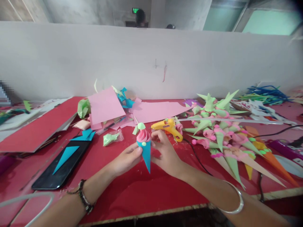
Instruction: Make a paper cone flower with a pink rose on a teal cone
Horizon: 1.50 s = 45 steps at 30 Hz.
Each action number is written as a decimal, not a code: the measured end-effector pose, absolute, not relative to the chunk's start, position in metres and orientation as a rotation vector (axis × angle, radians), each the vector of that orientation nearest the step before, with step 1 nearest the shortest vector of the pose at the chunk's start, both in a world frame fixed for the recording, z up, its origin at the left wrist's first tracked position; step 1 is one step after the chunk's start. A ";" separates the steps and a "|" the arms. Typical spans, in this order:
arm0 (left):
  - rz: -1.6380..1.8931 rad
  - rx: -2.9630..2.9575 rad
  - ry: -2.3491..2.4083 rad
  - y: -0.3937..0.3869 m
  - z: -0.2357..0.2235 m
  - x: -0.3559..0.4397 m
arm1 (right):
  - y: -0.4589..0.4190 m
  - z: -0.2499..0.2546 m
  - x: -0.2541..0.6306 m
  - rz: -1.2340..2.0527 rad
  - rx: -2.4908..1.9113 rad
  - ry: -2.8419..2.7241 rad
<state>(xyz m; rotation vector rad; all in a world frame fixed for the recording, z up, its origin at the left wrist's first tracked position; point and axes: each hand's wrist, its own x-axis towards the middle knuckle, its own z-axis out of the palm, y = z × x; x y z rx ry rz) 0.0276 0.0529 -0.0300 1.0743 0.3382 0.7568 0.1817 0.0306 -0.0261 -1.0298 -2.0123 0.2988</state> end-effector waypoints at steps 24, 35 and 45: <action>0.744 0.742 0.478 0.062 -0.026 0.033 | 0.034 -0.015 0.187 0.683 -0.872 -1.694; 0.787 0.995 0.636 0.052 -0.031 0.037 | 0.030 -0.014 0.186 0.491 -0.809 -1.774; 0.841 0.997 0.740 0.053 -0.033 0.037 | 0.033 -0.015 0.188 0.354 -0.871 -1.877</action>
